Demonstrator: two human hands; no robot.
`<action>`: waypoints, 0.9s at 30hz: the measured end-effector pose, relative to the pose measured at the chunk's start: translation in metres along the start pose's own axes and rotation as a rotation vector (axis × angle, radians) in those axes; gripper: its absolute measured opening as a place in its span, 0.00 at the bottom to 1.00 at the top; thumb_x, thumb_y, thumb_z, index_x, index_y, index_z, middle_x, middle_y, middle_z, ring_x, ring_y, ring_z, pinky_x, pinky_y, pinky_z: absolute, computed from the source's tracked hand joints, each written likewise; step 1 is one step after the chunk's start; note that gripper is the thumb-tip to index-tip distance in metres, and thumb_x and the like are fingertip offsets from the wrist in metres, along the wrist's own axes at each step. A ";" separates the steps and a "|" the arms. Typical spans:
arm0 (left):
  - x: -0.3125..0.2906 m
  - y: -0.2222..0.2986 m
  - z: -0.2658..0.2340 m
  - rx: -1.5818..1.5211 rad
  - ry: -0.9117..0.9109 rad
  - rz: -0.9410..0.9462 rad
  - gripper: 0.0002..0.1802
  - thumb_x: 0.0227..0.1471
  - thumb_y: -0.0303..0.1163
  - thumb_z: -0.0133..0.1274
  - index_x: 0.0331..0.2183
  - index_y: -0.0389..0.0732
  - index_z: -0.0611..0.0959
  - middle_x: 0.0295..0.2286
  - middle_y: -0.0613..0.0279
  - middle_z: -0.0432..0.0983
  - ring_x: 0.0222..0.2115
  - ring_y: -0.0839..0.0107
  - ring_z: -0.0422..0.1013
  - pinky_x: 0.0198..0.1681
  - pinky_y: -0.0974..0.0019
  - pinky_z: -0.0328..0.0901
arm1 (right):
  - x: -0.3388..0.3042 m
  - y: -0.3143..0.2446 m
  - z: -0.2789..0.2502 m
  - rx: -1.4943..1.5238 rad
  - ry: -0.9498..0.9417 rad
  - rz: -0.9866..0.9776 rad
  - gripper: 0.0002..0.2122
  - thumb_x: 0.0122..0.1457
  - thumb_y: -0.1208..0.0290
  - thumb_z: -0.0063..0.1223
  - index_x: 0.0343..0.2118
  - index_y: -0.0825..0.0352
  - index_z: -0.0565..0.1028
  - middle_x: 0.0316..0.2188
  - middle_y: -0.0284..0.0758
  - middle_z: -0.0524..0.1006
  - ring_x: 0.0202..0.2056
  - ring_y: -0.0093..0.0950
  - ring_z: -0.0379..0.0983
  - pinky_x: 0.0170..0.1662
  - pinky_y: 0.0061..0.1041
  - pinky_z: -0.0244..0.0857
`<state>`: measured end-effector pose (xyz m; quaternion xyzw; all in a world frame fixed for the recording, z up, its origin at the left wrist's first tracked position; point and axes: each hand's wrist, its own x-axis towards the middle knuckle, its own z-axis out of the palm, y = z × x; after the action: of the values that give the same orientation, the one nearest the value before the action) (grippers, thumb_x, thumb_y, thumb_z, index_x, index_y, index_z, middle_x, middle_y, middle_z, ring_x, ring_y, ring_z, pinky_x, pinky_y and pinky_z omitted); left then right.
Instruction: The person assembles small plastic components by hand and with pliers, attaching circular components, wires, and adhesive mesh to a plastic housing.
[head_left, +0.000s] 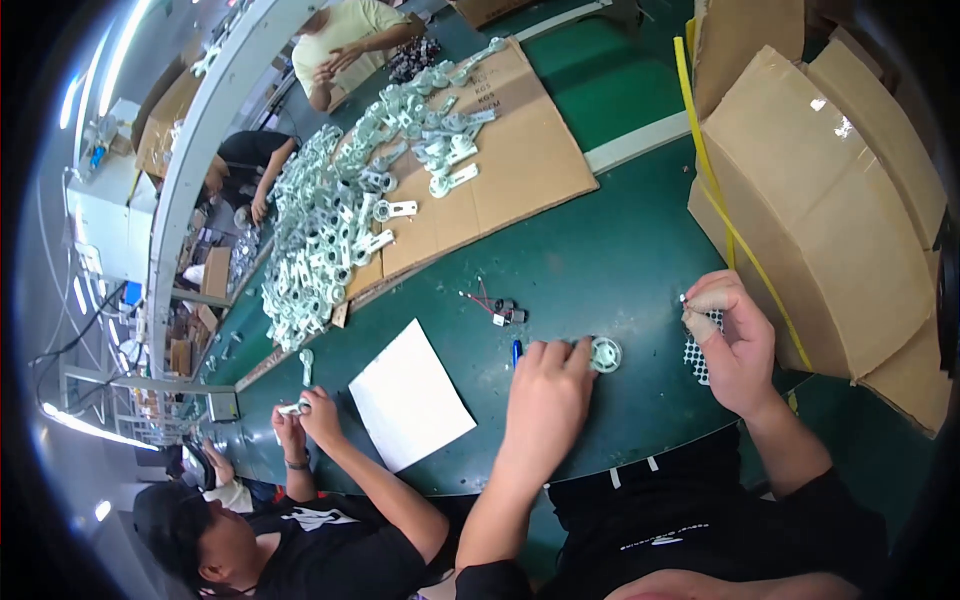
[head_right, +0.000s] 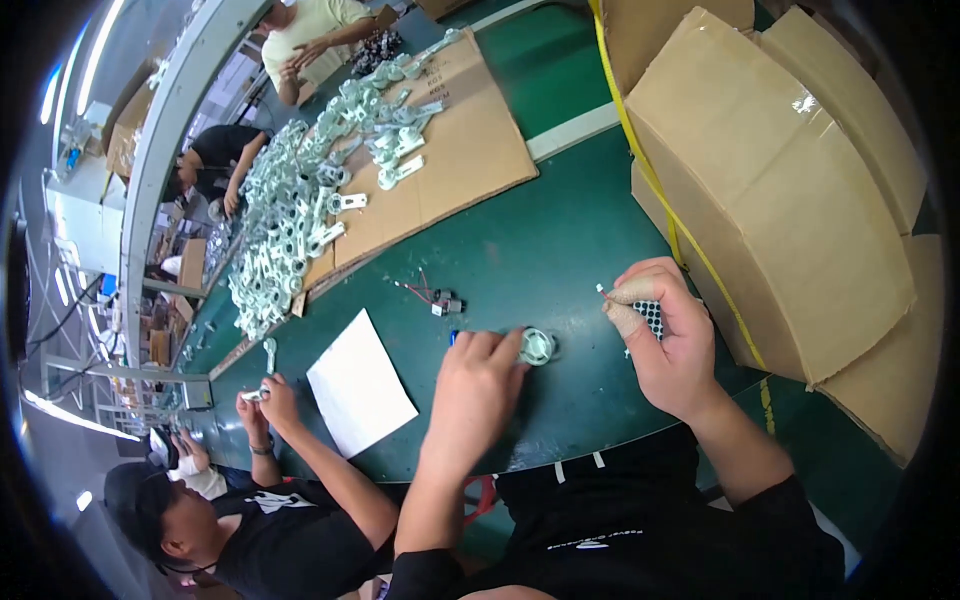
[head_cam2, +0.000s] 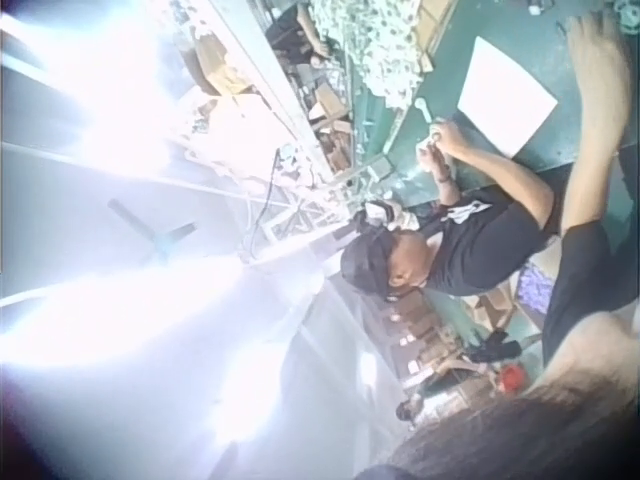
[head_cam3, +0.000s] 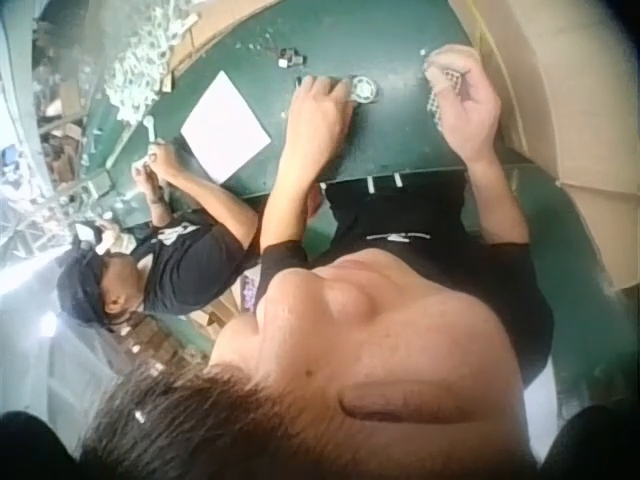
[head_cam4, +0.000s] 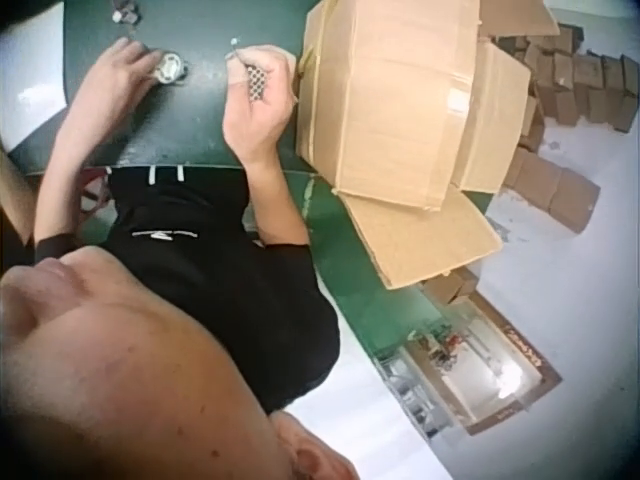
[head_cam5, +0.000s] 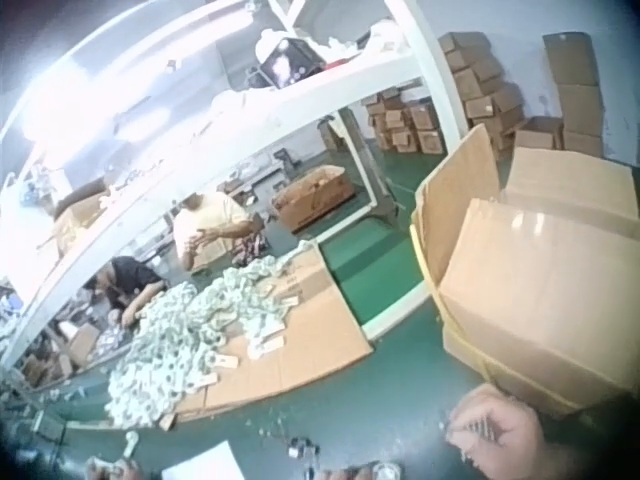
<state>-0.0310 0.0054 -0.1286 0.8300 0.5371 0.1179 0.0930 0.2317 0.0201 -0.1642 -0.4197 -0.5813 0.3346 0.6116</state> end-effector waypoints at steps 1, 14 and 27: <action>-0.009 0.001 0.009 -0.008 0.001 0.013 0.27 0.54 0.26 0.73 0.57 0.37 0.89 0.42 0.52 0.82 0.46 0.49 0.77 0.53 0.49 0.74 | -0.002 0.001 0.001 -0.009 -0.043 0.003 0.06 0.68 0.85 0.66 0.43 0.69 0.80 0.44 0.41 0.81 0.49 0.32 0.78 0.56 0.30 0.73; -0.063 0.034 0.001 -0.692 0.410 0.009 0.23 0.58 0.23 0.75 0.55 0.37 0.91 0.47 0.52 0.86 0.48 0.51 0.81 0.53 0.55 0.75 | -0.018 -0.049 0.005 -0.098 -0.622 0.097 0.05 0.62 0.82 0.72 0.38 0.67 0.87 0.36 0.35 0.87 0.45 0.32 0.83 0.50 0.32 0.76; -0.089 0.024 0.008 -0.778 0.486 0.006 0.12 0.56 0.17 0.75 0.42 0.36 0.92 0.38 0.55 0.88 0.38 0.58 0.83 0.44 0.60 0.75 | -0.038 -0.039 0.038 0.073 -0.756 0.131 0.07 0.63 0.79 0.77 0.41 0.67 0.87 0.40 0.34 0.87 0.46 0.32 0.83 0.53 0.34 0.78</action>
<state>-0.0430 -0.0862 -0.1376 0.6833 0.4568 0.5023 0.2686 0.1874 -0.0260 -0.1462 -0.2807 -0.7254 0.5246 0.3460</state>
